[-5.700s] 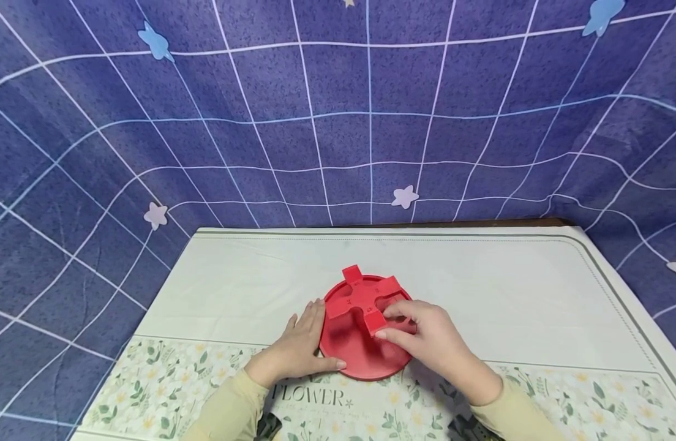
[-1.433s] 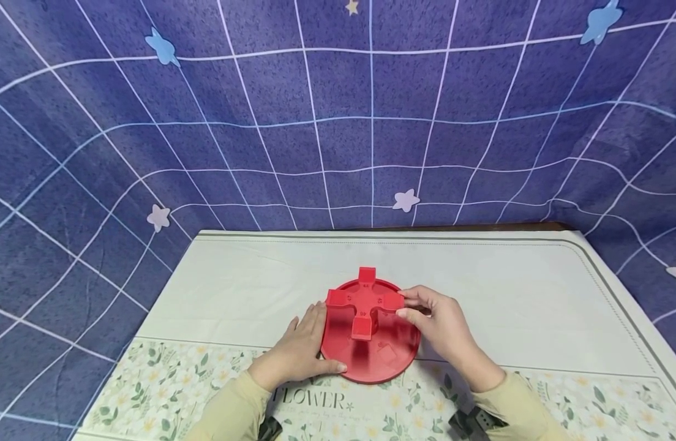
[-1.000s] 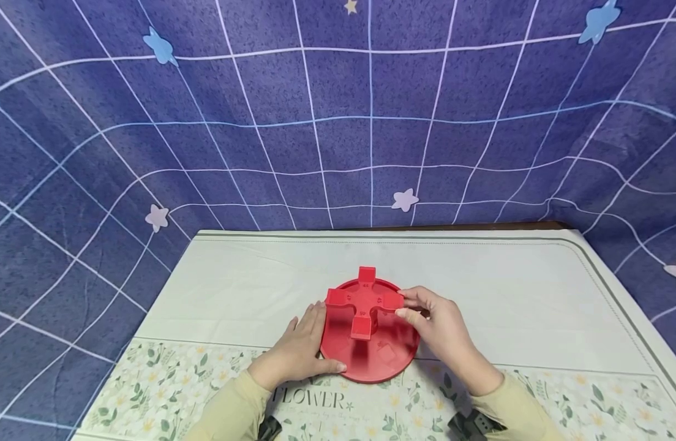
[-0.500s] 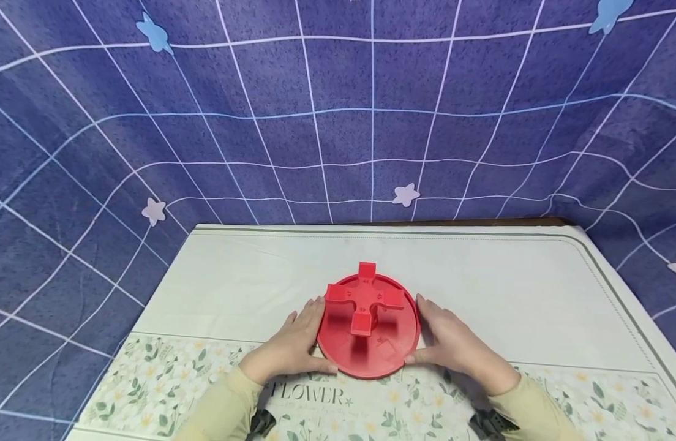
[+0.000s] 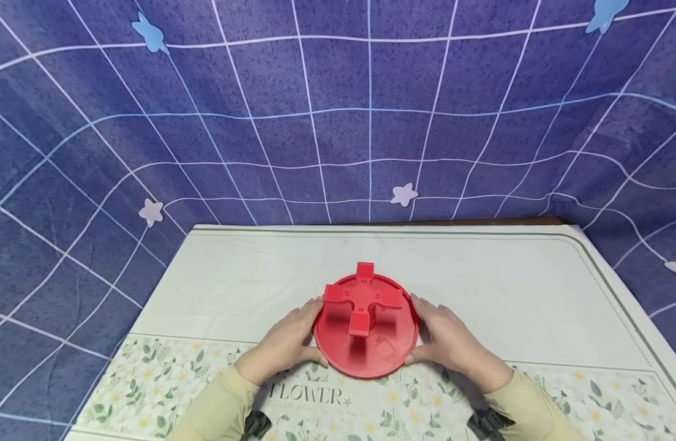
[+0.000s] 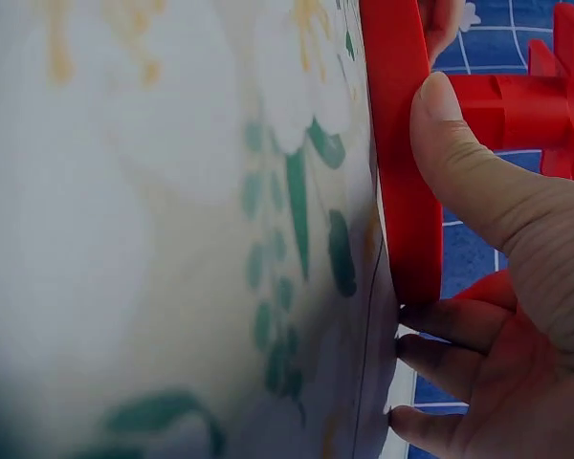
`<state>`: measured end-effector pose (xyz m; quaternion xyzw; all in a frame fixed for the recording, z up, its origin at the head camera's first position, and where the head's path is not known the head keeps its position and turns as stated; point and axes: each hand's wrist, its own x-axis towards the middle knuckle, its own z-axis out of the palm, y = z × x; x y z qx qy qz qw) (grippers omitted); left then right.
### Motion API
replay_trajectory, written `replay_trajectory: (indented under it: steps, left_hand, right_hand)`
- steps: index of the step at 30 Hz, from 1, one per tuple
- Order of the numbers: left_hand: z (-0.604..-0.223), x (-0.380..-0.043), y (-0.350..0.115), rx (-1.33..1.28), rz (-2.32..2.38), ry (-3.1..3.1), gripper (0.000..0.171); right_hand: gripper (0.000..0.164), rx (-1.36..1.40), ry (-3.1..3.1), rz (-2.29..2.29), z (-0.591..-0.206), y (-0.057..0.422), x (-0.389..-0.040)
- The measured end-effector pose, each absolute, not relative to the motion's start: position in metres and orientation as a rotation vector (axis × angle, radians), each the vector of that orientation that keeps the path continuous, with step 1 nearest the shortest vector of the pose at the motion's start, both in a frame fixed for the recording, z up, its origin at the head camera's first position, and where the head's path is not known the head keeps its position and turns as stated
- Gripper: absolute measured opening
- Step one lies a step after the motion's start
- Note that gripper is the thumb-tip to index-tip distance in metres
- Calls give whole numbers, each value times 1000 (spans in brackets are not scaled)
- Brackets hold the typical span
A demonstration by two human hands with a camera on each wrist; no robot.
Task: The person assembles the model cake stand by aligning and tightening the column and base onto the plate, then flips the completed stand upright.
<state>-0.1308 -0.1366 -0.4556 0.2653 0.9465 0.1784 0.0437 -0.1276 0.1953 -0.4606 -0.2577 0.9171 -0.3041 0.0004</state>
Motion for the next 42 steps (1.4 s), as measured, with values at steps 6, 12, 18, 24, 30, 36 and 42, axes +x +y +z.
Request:
replay_trajectory:
  steps: [6,12,18,24,30,36,42]
  left_hand:
    - [-457,-132,-137,797,624,2875,119]
    - [-452,-131,-139,777,743,2846,120]
    - [-439,-123,-144,814,875,2813,120]
    - [-429,-116,-146,828,966,2791,116]
    - [-424,-110,-148,831,1063,2792,113]
    - [-417,-105,-152,775,1236,2727,103]
    - [-415,-103,-156,713,1332,2681,90]
  right_hand:
    - [121,-751,2896,-958,-462,198,-127]
    - [123,-678,2894,-1015,-456,202,-121]
    - [118,-664,2854,-1138,-444,206,-113]
    - [110,-639,2834,-1273,-433,210,-103]
    - [98,-667,2724,-1475,-430,211,-99]
    - [82,-644,2411,-1837,-432,208,-96]
    - [63,-470,2283,-1973,-429,201,-88]
